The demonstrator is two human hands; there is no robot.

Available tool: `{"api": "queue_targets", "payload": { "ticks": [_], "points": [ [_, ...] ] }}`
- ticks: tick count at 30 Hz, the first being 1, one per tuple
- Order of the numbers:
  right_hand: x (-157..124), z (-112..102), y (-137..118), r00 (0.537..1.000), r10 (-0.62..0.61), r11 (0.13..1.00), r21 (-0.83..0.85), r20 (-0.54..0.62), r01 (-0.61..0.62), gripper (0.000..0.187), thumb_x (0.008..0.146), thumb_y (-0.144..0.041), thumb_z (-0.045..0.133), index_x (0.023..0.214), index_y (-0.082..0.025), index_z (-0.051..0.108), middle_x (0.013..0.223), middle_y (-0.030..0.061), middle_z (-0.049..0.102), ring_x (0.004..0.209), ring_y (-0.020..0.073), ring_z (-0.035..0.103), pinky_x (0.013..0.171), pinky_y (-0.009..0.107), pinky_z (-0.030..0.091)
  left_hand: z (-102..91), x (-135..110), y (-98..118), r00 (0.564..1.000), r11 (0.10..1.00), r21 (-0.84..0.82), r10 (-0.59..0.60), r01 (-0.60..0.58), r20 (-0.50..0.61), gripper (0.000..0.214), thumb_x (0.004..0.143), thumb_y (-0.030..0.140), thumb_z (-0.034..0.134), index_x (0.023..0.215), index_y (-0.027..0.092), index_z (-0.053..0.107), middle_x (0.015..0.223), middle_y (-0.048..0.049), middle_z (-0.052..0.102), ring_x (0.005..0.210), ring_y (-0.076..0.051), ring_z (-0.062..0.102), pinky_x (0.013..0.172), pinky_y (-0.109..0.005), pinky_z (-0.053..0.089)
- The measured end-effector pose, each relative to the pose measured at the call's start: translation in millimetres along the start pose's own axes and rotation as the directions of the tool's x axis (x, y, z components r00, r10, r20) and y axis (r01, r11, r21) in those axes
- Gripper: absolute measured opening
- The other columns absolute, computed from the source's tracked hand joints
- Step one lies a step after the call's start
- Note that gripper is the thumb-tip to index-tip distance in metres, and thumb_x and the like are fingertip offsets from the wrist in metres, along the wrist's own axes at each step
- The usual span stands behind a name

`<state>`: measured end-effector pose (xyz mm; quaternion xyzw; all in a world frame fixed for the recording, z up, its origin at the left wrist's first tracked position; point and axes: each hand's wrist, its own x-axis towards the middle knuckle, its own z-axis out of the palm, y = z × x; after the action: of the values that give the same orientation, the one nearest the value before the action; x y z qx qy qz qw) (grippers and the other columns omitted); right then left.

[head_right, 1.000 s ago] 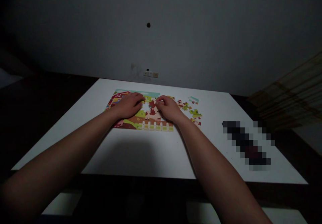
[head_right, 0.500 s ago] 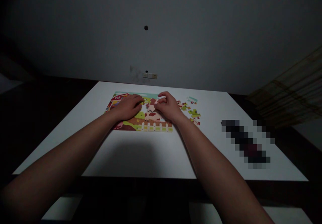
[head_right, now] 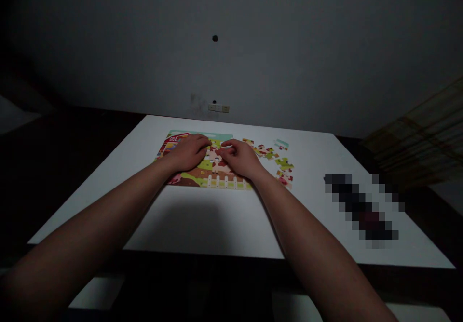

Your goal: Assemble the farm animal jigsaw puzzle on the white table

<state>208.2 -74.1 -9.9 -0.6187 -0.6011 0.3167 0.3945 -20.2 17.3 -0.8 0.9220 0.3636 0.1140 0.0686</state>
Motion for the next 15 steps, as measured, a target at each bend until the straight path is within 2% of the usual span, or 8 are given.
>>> {"api": "queue_targets", "payload": {
  "ticks": [3, 6, 11, 15],
  "points": [
    [1, 3, 0, 0.998, -0.061, 0.994, -0.094, 0.008, 0.062, 0.038, 0.104, -0.051, 0.081, 0.125, -0.020, 0.081, 0.085, 0.0062, 0.086, 0.079, 0.0235, 0.083, 0.064, 0.028, 0.055, -1.0, -1, 2, 1.000, 1.000, -0.009, -0.014, 0.014, 0.003, 0.044, 0.110, 0.025, 0.047, 0.143, 0.019, 0.076, 0.151, -0.0171, 0.073, 0.141, -0.037, 0.066, 0.122, -0.056, 0.052],
    [3, 2, 1, 0.997, -0.071, 0.992, -0.106, 0.008, 0.071, 0.037, 0.104, -0.051, 0.080, 0.124, -0.020, 0.082, 0.087, 0.0067, 0.085, 0.077, 0.0233, 0.080, 0.067, 0.030, 0.054, -2.5, -1, 3, 1.000, 1.000, -0.016, -0.010, 0.010, 0.002, 0.044, 0.110, 0.024, 0.048, 0.143, 0.018, 0.076, 0.150, -0.0174, 0.074, 0.140, -0.037, 0.066, 0.123, -0.057, 0.052],
    [8, -14, 5, 0.990, -0.075, 0.985, -0.166, -0.120, 0.055, 0.030, 0.101, -0.042, 0.079, 0.120, -0.020, 0.084, 0.095, 0.0071, 0.085, 0.084, 0.0244, 0.077, 0.077, 0.035, 0.056, -2.4, -1, 2, 1.000, 1.000, -0.009, -0.013, 0.014, 0.008, 0.046, 0.110, 0.025, 0.049, 0.147, 0.018, 0.075, 0.154, -0.0169, 0.072, 0.143, -0.036, 0.065, 0.126, -0.056, 0.051],
    [8, -30, 8, 0.998, -0.065, 0.967, -0.248, 0.006, 0.065, 0.023, 0.099, -0.034, 0.075, 0.112, -0.018, 0.085, 0.095, 0.0081, 0.084, 0.088, 0.0252, 0.074, 0.080, 0.036, 0.054, -1.0, 0, 1, 1.000, 1.000, 0.001, -0.008, 0.008, 0.004, 0.046, 0.111, 0.026, 0.048, 0.148, 0.018, 0.075, 0.154, -0.0160, 0.072, 0.142, -0.036, 0.066, 0.126, -0.055, 0.051]
  ]
}}
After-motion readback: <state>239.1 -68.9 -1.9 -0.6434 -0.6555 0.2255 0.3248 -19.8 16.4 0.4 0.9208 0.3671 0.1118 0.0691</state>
